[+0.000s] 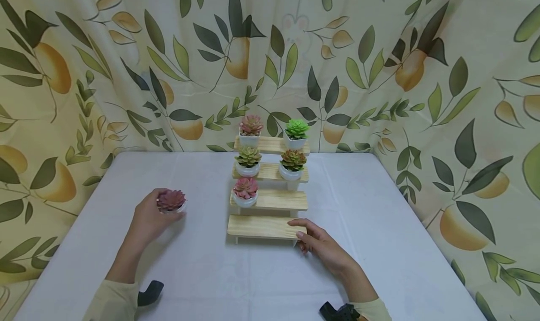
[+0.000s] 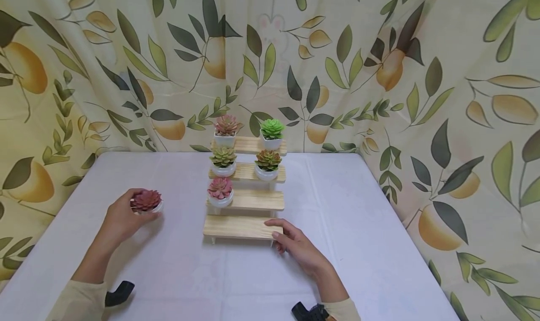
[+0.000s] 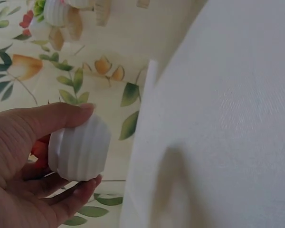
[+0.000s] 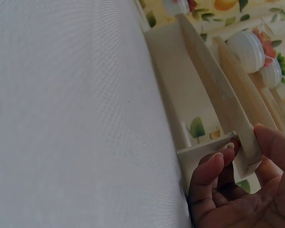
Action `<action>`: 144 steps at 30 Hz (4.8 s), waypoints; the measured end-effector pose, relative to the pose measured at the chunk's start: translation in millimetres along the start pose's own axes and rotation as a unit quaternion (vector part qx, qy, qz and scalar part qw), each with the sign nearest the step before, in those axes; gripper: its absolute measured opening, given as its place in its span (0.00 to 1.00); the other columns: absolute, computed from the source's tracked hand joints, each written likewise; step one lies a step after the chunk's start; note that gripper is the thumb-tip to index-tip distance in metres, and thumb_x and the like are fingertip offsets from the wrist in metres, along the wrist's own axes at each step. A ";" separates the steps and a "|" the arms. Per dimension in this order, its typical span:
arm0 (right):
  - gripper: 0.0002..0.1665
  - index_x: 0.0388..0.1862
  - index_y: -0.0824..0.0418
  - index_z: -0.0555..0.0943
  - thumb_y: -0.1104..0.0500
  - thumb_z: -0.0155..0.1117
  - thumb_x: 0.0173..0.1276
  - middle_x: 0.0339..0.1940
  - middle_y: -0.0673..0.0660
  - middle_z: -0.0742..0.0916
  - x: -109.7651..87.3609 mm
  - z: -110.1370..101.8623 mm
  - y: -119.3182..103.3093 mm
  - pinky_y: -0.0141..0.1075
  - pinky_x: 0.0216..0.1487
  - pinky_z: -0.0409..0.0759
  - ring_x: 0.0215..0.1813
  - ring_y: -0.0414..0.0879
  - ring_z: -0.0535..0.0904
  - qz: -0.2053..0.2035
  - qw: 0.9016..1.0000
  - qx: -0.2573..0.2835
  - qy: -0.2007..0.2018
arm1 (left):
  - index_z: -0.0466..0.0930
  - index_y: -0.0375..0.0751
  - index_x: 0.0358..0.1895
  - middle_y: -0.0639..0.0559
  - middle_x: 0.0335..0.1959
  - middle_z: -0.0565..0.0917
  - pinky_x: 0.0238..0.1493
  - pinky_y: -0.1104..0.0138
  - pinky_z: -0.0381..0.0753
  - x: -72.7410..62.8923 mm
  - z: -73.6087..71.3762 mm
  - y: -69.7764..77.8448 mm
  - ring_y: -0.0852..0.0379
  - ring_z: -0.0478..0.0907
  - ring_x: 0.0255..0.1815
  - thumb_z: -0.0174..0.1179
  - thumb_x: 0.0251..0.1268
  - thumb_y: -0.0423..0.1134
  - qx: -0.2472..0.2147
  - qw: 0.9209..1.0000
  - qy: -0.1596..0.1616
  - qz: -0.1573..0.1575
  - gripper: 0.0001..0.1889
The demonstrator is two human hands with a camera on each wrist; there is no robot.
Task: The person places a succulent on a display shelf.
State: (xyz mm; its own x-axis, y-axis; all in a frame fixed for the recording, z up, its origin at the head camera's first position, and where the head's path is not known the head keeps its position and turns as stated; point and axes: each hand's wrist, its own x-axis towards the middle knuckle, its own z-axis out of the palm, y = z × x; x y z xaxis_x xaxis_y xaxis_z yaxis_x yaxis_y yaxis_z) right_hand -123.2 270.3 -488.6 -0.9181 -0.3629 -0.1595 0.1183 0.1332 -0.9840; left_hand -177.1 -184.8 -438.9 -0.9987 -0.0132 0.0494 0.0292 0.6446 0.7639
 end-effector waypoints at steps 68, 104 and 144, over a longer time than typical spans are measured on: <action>0.24 0.73 0.55 0.74 0.51 0.57 0.83 0.48 0.60 0.75 1.5 -0.9 2.6 0.35 0.37 0.75 0.39 0.51 0.73 0.004 1.000 -0.001 0.004 | 0.76 0.40 0.63 0.47 0.54 0.83 0.56 0.48 0.82 -51.4 26.0 78.1 0.47 0.80 0.56 0.85 0.47 0.40 -0.030 0.987 -0.083 0.135 0.38; 0.24 0.73 0.55 0.74 0.51 0.56 0.83 0.53 0.62 0.75 1.0 -0.7 1.0 0.35 0.38 0.76 0.39 0.51 0.73 -0.003 1.000 -0.003 -0.004 | 0.75 0.37 0.66 0.46 0.61 0.80 0.65 0.49 0.75 -43.8 59.5 124.6 0.46 0.76 0.64 0.85 0.46 0.38 -0.038 0.974 -0.128 0.185 0.41; 0.24 0.73 0.56 0.73 0.52 0.56 0.83 0.46 0.59 0.77 0.3 -1.3 1.7 0.35 0.39 0.75 0.38 0.48 0.74 -0.014 1.000 0.001 -0.009 | 0.76 0.36 0.64 0.48 0.55 0.82 0.59 0.54 0.78 -29.2 111.2 173.0 0.50 0.78 0.57 0.83 0.50 0.39 -0.038 0.957 -0.144 0.247 0.37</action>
State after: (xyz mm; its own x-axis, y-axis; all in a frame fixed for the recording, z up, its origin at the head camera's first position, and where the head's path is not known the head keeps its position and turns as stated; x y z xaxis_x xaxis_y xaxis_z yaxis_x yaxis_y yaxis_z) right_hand -123.7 271.6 -490.2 -0.9137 -0.3837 -0.1341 0.0939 0.1219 -0.9881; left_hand -147.6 12.1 -379.7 -0.8317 0.4977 0.2463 0.4937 0.4596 0.7383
